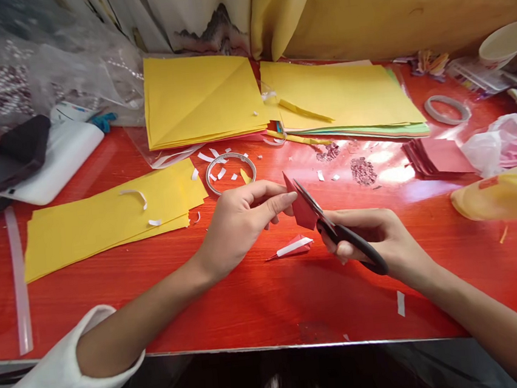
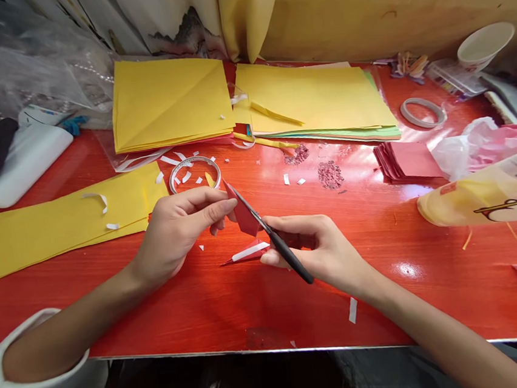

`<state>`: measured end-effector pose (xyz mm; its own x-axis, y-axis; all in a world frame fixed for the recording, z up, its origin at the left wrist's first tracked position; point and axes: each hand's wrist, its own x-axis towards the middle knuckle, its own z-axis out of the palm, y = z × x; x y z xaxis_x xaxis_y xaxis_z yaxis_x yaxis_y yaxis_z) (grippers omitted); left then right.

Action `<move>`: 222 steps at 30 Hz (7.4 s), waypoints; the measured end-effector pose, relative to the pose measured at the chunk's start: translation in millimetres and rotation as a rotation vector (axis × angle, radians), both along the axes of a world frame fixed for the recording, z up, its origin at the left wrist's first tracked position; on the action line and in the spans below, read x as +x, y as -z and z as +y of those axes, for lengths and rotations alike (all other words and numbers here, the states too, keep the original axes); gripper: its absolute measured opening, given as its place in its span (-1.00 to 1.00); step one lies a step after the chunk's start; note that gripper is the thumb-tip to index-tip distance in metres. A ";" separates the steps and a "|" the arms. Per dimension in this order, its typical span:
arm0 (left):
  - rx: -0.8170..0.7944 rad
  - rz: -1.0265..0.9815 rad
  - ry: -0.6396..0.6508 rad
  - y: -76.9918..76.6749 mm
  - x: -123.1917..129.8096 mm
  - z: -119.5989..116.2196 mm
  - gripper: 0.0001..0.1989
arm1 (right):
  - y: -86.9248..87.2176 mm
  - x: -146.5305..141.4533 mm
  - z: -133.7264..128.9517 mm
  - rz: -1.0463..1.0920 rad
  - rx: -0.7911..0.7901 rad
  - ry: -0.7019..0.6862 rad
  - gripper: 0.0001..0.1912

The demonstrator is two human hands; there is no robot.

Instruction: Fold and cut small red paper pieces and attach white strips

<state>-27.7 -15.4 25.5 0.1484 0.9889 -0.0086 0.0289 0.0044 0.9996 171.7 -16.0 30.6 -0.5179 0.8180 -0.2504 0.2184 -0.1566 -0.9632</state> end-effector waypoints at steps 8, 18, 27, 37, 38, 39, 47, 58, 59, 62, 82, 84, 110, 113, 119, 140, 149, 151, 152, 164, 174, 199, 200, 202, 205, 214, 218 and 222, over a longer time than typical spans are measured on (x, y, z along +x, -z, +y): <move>0.049 0.052 0.011 1.4 -2.0 0.3 -0.83 | 0.9 3.2 2.2 -0.054 -0.040 0.057 -0.68; 0.050 0.062 0.017 2.0 -3.1 0.6 -0.84 | -5.0 1.7 0.6 -0.063 -0.093 0.073 -0.69; 0.046 0.089 0.026 1.4 -4.0 0.2 -0.82 | -7.9 -0.2 -0.8 -0.049 -0.162 0.135 -0.65; 0.050 0.109 0.020 0.9 -5.0 0.6 -0.83 | -14.8 1.0 1.1 -0.126 -0.135 0.118 -0.67; 0.051 0.109 0.018 1.1 -4.9 0.7 -0.83 | -14.5 1.6 1.8 -0.130 -0.132 0.100 -0.66; 0.051 0.109 0.016 1.4 -4.8 0.9 -0.83 | -14.2 2.3 2.4 -0.135 -0.125 0.083 -0.66; 0.049 0.068 -0.008 2.3 -4.5 1.4 -0.83 | -14.3 3.4 2.8 -0.174 -0.092 0.059 -0.71; 0.056 0.126 0.020 0.9 -5.5 2.3 -0.82 | -15.1 0.5 1.8 -0.141 -0.124 0.084 -0.67; 0.054 0.127 0.018 1.0 -5.5 2.3 -0.82 | -15.7 0.0 1.3 -0.140 -0.125 0.094 -0.68; 0.050 0.129 0.023 1.3 -6.0 2.6 -0.82 | -16.5 -0.7 1.0 -0.135 -0.127 0.104 -0.72; 0.030 0.098 0.030 2.2 -5.3 3.3 -0.81 | -13.1 -0.7 -0.9 -0.155 -0.176 0.150 -0.72; 0.031 0.103 0.041 2.4 -5.4 3.4 -0.82 | -13.7 -1.6 -2.0 -0.177 -0.179 0.182 -0.69; 0.020 0.159 0.120 3.1 -6.0 4.5 -0.81 | -17.5 -3.0 0.5 -0.189 -0.200 0.125 -0.71; 0.017 0.172 0.135 3.8 -6.3 4.6 -0.80 | -18.0 -3.7 0.9 -0.222 -0.213 0.122 -0.68; 0.021 0.175 0.164 4.8 -7.0 5.3 -0.81 | -18.7 -3.3 2.7 -0.257 -0.225 0.088 -0.66; 0.007 0.128 0.223 3.7 -9.2 7.2 -0.81 | -13.7 -1.4 2.0 -0.222 -0.213 0.094 -0.65; -0.063 0.140 0.346 4.2 -2.5 1.3 -0.83 | -9.4 0.3 4.8 -0.219 -0.224 -0.017 -0.72; -0.064 0.137 0.350 3.9 -2.7 1.5 -0.82 | -2.0 4.7 5.4 -0.187 -0.195 0.005 -0.74; -0.060 0.144 0.341 3.5 -3.3 2.1 -0.82 | 1.7 6.9 5.8 -0.159 -0.166 0.037 -0.74; -0.044 0.117 0.301 3.9 -4.9 6.2 -0.86 | -2.9 12.2 13.5 -0.237 0.350 0.137 -0.41; 0.005 0.475 0.234 8.4 -9.6 8.4 -0.78 | 18.6 10.5 18.0 -0.711 0.970 0.194 -0.49; 0.222 0.308 0.167 7.5 -6.6 2.1 -0.85 | 25.9 18.2 22.6 -0.956 1.070 -0.142 -0.51; 0.291 0.333 0.167 7.0 -6.5 1.5 -0.84 | 26.3 18.5 23.3 -0.954 1.087 -0.160 -0.53; 0.444 0.382 0.192 6.9 -6.9 0.7 -0.87 | 25.7 17.5 23.7 -0.910 1.091 -0.142 -0.59; 0.648 0.427 0.237 9.1 -7.8 0.6 -0.90 | 19.6 12.2 19.3 -0.701 0.926 0.005 -0.64; 0.735 0.439 0.347 15.8 -3.3 -2.5 -0.86 | 3.0 -3.5 0.9 0.106 -0.103 -0.044 -0.76; 0.669 0.493 0.217 7.3 -6.1 -0.1 -0.81 | 8.8 -2.2 3.7 0.112 -0.127 0.003 -0.79; 0.682 0.274 -0.185 -2.2 -33.4 20.9 -0.81 | 11.0 -0.1 4.7 0.088 -0.140 0.032 -0.78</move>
